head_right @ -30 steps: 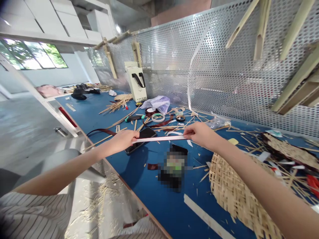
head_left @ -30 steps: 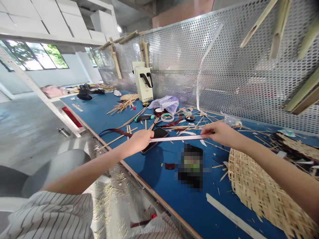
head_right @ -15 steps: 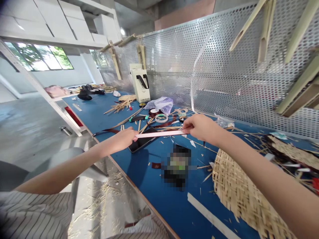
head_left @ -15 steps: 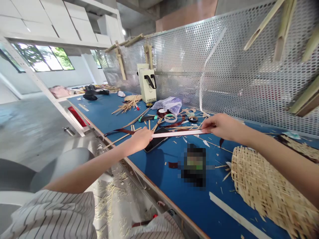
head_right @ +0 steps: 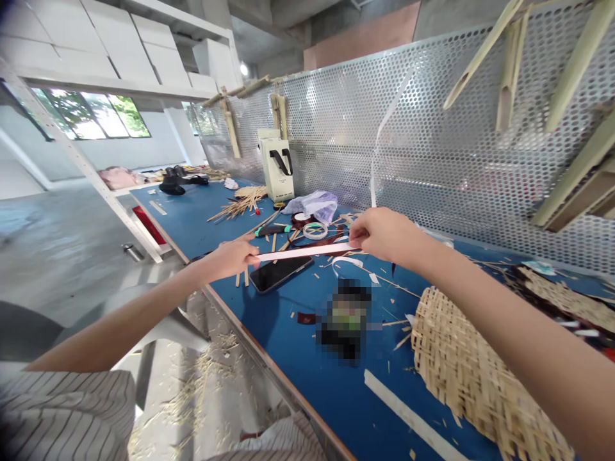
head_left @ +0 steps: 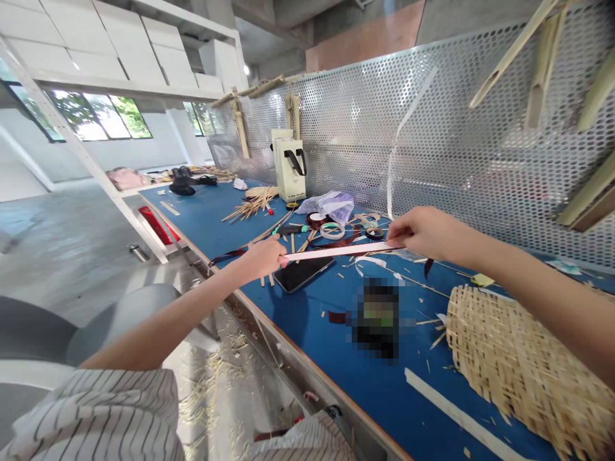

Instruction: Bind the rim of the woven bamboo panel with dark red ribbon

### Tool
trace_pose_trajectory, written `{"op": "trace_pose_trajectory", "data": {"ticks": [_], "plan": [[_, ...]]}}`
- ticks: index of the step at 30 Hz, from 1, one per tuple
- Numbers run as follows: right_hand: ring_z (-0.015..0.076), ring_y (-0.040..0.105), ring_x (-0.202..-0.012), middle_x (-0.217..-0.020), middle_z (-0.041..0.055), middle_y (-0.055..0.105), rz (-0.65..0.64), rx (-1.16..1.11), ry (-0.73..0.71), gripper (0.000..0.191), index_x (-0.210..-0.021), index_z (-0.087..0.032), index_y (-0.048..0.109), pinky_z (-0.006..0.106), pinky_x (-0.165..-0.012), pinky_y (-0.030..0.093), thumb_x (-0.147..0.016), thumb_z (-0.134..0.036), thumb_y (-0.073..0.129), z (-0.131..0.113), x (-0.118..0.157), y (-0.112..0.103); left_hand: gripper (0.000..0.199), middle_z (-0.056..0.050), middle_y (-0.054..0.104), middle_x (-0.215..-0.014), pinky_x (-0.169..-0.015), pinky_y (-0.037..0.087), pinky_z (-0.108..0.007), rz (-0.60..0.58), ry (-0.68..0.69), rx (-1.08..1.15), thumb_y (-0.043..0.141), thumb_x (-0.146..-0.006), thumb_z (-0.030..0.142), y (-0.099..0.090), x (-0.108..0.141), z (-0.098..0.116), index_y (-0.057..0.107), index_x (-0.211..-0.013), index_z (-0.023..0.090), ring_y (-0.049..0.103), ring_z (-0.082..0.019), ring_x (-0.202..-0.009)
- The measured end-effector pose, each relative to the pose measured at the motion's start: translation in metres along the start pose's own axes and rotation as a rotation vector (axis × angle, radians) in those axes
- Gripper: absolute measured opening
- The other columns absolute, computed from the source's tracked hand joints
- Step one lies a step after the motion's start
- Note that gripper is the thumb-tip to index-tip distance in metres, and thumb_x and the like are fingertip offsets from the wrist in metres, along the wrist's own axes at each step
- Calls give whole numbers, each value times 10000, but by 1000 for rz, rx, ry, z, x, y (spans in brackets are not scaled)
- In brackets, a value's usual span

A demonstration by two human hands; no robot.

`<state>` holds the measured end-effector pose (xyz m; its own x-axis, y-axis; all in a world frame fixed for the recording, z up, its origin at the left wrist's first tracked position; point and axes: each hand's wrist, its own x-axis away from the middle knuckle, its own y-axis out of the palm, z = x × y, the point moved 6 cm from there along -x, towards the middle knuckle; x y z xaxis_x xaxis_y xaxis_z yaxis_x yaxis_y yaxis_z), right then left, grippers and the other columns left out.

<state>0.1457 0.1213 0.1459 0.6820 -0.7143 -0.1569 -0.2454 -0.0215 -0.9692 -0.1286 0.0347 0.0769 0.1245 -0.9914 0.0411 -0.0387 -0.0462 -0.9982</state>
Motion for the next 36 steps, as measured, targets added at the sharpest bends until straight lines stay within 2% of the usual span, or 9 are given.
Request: {"op": "trace_pose_trajectory", "data": {"ticks": [3, 8, 11, 14, 16, 19, 23, 31, 36], "plan": [[193, 544, -631, -692, 25, 638, 65, 119, 42, 114, -655, -214, 675, 296, -529, 345, -654, -146, 583, 17, -2, -15, 361, -180, 508, -1291, -903, 369, -561, 55, -107, 7, 666, -711, 417, -7, 1, -42, 675, -981, 178, 434, -430, -1182], [179, 539, -587, -639, 36, 616, 15, 56, 7, 107, -676, -196, 667, 309, -555, 377, -745, -254, 610, 24, -19, -22, 385, -205, 596, -1150, -905, 407, -463, 237, -146, 71, 545, -838, 280, -47, 13, -85, 569, -1125, 25, 538, -368, -1072], [158, 546, -596, -679, 20, 619, -45, -80, -104, 117, -722, -194, 660, 286, -561, 396, -755, -285, 595, -8, -32, -22, 405, -135, 540, -1262, -987, 366, -372, 358, -18, 138, 413, -912, 358, -65, 16, -43, 518, -1203, 97, 501, -276, -1153], [138, 531, -583, -669, 13, 601, -126, -185, -165, 158, -741, -188, 644, 254, -526, 384, -774, -323, 568, -37, -35, -23, 488, -94, 505, -1321, -966, 398, -281, 363, 302, 386, 478, -877, 406, -61, 19, 33, 418, -1292, 156, 505, -197, -1169], [130, 518, -575, -653, 14, 586, -158, -242, -177, 198, -737, -184, 633, 241, -511, 367, -790, -360, 561, -44, -30, -24, 496, -92, 539, -1283, -930, 427, -293, 273, 501, 604, 575, -824, 380, -51, 22, 74, 443, -1255, 172, 535, -191, -1132], [136, 543, -595, -697, 30, 599, -224, -412, -149, 270, -777, -180, 636, 242, -531, 389, -801, -442, 575, -35, -16, -20, 184, -55, 689, -961, -792, 480, -265, 82, 568, 756, 542, -845, 254, -34, 25, 96, 584, -993, 154, 644, -148, -885], [95, 457, -496, -625, 16, 557, -351, -616, -95, 321, -863, -181, 666, 227, -478, 340, -787, -490, 624, -18, 10, -6, 154, -57, 698, -889, -651, 502, -228, -204, 523, 918, 519, -854, 255, -19, 29, 76, 617, -876, 138, 654, -121, -713], [70, 143, -432, -449, -45, 250, -239, -917, 14, 499, -720, -161, 683, 266, -465, 109, -836, -615, 513, -13, 46, 18, 273, -28, 683, -726, -537, 458, -194, -325, 396, 830, 517, -842, 393, -7, 36, 17, 626, -776, 151, 592, -93, -548], [62, 208, -442, -628, 42, 548, -144, -1076, 33, 510, -813, -126, 650, 263, -461, 132, -843, -615, 506, -22, 58, 27, 290, -13, 631, -655, -536, 446, -196, -328, 389, 828, 513, -837, 399, -5, 38, 6, 581, -721, 142, 572, -93, -534]]}}
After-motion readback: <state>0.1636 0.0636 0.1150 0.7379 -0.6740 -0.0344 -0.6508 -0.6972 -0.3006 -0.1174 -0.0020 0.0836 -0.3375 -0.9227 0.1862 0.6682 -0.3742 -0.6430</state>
